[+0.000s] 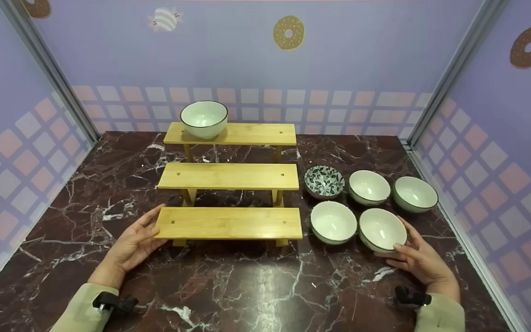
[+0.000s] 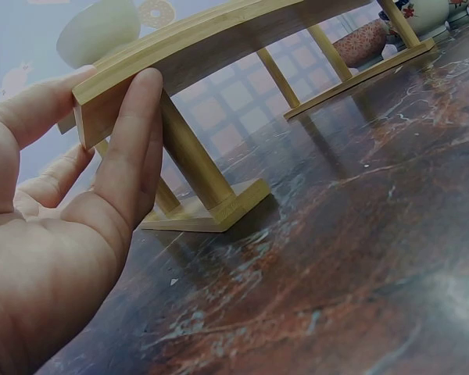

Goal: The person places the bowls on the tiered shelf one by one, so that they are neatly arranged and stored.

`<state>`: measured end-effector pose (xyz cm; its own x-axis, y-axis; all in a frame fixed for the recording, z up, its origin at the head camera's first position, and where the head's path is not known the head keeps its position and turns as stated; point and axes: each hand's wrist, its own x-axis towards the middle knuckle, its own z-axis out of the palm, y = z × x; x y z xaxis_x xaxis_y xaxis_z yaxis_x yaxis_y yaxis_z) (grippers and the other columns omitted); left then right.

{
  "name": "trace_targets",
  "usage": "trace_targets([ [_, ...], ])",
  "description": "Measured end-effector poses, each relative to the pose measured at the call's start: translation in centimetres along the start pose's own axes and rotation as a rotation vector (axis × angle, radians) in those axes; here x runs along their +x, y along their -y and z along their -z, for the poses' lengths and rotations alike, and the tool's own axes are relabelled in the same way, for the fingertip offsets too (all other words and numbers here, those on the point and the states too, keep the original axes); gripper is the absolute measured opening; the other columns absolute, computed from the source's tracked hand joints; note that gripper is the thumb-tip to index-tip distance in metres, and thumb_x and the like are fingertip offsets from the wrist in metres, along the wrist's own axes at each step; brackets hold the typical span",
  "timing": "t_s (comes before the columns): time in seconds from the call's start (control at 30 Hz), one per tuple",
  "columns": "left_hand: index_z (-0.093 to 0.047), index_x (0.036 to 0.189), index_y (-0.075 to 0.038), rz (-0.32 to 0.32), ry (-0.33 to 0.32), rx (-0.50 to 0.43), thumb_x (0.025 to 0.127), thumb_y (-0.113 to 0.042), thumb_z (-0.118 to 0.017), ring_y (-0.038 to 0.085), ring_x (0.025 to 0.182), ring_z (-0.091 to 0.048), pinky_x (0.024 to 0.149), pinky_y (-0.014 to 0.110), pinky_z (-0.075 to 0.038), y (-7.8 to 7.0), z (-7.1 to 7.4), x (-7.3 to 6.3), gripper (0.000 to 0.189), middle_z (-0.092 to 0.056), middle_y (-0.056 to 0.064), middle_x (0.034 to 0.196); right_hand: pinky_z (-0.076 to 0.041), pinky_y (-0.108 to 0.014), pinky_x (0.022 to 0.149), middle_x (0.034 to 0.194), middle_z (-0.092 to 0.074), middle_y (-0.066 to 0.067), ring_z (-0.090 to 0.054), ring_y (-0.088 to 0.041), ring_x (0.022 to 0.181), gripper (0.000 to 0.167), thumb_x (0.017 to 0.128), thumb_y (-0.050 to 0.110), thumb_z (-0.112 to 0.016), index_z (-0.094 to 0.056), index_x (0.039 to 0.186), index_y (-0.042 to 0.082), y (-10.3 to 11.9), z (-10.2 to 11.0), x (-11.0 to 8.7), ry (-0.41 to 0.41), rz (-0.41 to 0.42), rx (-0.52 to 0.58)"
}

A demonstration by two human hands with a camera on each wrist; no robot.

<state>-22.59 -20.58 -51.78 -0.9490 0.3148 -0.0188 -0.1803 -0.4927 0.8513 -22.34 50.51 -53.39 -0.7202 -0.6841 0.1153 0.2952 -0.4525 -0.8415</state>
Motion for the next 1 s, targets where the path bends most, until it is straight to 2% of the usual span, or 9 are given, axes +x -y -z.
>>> trace_targets([
  [0.4,-0.009,0.165,-0.005,-0.006,0.018,0.016,0.102,0.006,-0.053,0.017,0.107,-0.071,0.089,0.028,-0.062,0.0,0.1,0.0,0.078,-0.061,0.004,0.13,-0.054,-0.038,0.108,0.149,-0.054,-0.006,-0.062,-0.038,0.13,0.073,0.107,-0.008,-0.012,-0.03,0.16,0.039,0.0,-0.2,0.0,-0.026,0.017,0.054],
  [0.67,-0.009,0.165,-0.005,-0.008,0.026,0.025,0.102,0.007,-0.051,0.016,0.108,-0.071,0.089,0.027,-0.061,0.1,0.1,0.1,0.077,-0.06,0.004,0.131,-0.054,-0.036,0.107,0.146,-0.056,-0.005,-0.064,-0.038,0.128,0.075,0.106,-0.01,-0.015,-0.034,0.159,0.039,0.0,-0.3,-0.3,-0.056,0.034,0.046],
  [1.0,-0.008,0.165,-0.005,-0.007,0.018,0.006,0.102,0.007,-0.05,0.017,0.106,-0.071,0.088,0.028,-0.062,0.1,0.1,0.0,0.077,-0.061,0.004,0.13,-0.055,-0.038,0.105,0.147,-0.056,-0.009,-0.063,-0.043,0.126,0.074,0.106,-0.009,-0.011,-0.034,0.16,0.036,0.6,-1.0,-0.2,-0.038,0.089,0.068],
])
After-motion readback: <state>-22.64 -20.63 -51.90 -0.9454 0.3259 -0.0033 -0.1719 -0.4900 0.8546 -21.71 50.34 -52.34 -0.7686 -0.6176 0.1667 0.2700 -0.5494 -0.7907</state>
